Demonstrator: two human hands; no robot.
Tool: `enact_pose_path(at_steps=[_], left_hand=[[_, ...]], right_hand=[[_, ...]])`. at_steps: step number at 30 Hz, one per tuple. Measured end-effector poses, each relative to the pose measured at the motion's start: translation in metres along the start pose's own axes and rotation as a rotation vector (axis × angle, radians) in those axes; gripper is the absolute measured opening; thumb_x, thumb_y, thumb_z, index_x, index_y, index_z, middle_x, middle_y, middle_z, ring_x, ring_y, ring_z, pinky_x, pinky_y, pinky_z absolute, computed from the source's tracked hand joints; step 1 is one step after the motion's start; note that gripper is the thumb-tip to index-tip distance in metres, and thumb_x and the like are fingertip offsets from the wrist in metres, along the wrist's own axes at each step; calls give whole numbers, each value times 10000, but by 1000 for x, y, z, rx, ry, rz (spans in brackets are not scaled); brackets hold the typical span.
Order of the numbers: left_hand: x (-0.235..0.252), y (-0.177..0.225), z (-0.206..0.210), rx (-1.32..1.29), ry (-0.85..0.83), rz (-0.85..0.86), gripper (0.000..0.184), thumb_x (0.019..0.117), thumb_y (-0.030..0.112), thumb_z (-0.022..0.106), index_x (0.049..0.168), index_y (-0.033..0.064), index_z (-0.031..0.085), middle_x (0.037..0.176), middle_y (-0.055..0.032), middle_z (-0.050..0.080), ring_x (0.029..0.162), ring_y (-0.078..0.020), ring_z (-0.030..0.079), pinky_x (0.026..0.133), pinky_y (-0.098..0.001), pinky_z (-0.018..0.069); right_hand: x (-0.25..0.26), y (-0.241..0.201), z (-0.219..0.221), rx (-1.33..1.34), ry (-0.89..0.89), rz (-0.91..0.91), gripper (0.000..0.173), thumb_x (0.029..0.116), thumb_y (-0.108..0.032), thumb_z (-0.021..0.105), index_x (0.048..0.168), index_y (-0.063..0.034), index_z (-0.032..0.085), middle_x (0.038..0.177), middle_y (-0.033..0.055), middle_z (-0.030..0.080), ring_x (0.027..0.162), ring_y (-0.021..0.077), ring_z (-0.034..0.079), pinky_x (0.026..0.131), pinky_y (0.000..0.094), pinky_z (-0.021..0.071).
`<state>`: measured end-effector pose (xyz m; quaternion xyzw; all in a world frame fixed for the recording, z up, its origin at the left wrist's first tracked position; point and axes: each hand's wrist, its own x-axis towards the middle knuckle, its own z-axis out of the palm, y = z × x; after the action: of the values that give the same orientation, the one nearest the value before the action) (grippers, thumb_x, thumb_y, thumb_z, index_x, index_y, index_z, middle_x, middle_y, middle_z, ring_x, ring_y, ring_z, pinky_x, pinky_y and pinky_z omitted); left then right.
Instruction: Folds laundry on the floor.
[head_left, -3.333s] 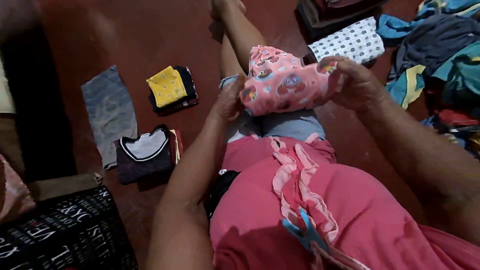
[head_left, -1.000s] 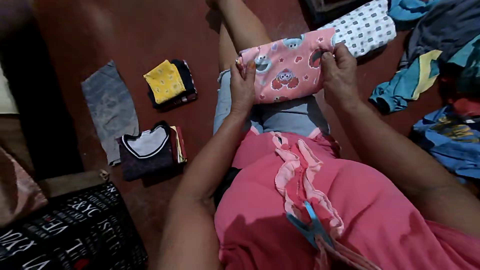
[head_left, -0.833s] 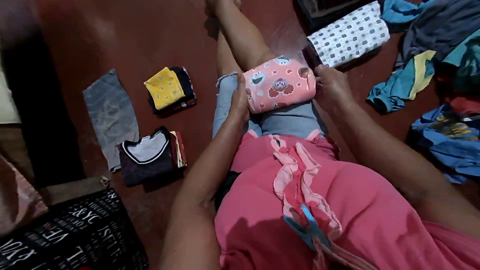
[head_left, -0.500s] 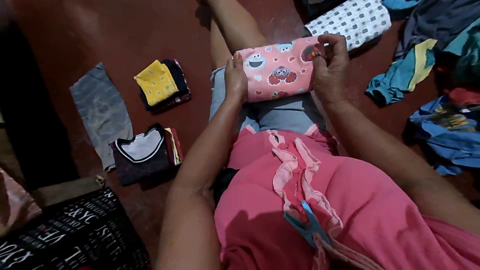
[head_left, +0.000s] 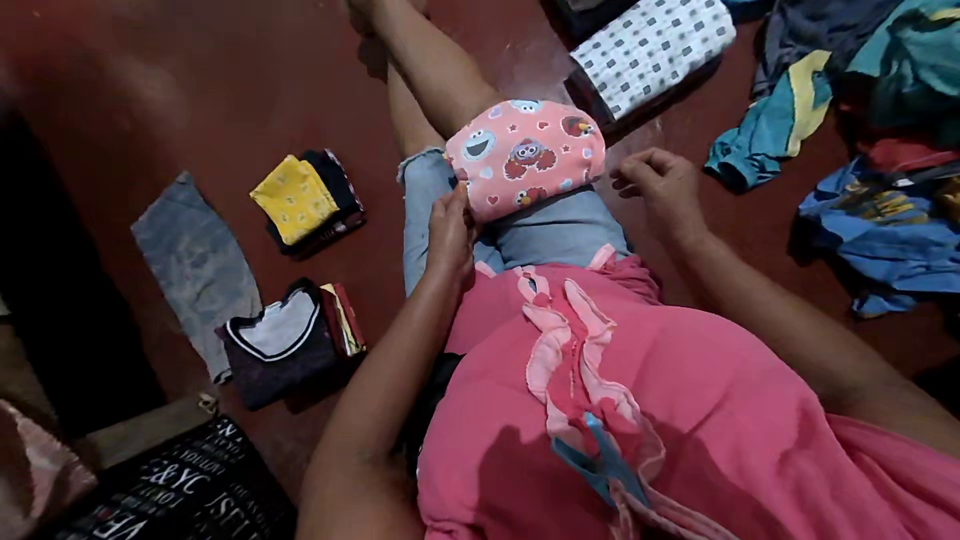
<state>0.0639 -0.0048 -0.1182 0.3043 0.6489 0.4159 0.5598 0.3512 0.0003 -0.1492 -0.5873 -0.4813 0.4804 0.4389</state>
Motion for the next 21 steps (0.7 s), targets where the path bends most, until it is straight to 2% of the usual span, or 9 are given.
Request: enact_pose_path(at_steps=[3,5,9,11,14,16,18,20,21], left_hand=[[-10,-6,-3,90,-32,28,388,1062,236,526,1346,-28,508,1188,-150,615,1011,-195,645,864,-373,568],[-10,-9,-2,91,-37,45,328,1046,184,570,1302,-19,548,1144,-132,645,974,-176,663,840,-354,577],[-6,-11,-2,94,-4,68,309,1001,88,621,1286,-5,545,1083,-116,660,895,-152,667,763,-323,576],[-3,-12,-5,80,11,80,299,989,62,627,1272,-8,558,1065,-118,663,863,-152,670,741,-318,580],[0,-13,-13,31,-10,48,279,996,58,612,1265,0,565,1052,-106,662,827,-146,672,732,-312,588],[1,-12,-14,-7,-61,17,266,1001,61,601,1256,1,558,1032,-100,663,850,-153,670,768,-323,584],[-1,-9,-13,-97,-97,-38,268,1013,78,584,1268,3,548,1047,-120,670,899,-201,686,813,-386,598],[-4,-2,-12,-218,-126,-112,294,1021,92,571,1302,17,526,1070,-132,668,940,-245,700,839,-441,611],[-6,2,-12,-270,-138,-139,311,1023,90,567,1322,21,514,1082,-138,668,956,-256,703,854,-450,611]], right_hand=[[-9,5,7,-102,-34,-121,207,983,-151,625,1054,23,713,1050,117,661,930,107,629,844,265,540],[-7,9,18,-121,2,-146,201,959,-178,667,1045,-5,721,1052,117,655,938,123,632,834,266,538],[2,14,28,-179,57,-209,183,970,-141,634,1009,15,723,1017,131,653,931,140,621,832,275,521],[10,16,17,-275,36,-230,201,985,-130,602,1017,41,704,1049,174,648,965,196,628,872,329,523],[23,11,-10,-478,21,-249,249,1004,-109,549,1069,102,666,1126,280,621,1061,348,611,960,453,494],[27,7,-16,-504,24,-248,256,1014,-129,550,1070,96,659,1119,276,612,1036,341,610,934,448,502],[21,0,-12,-389,46,-170,282,1032,-170,547,1104,85,644,1100,237,619,984,284,620,893,424,515],[6,-20,-3,-136,67,-39,240,1043,-203,527,1064,24,605,922,100,617,733,156,613,690,345,560],[-6,-36,3,27,5,61,213,1064,-209,489,1006,-33,594,803,22,624,607,107,603,585,306,568]])
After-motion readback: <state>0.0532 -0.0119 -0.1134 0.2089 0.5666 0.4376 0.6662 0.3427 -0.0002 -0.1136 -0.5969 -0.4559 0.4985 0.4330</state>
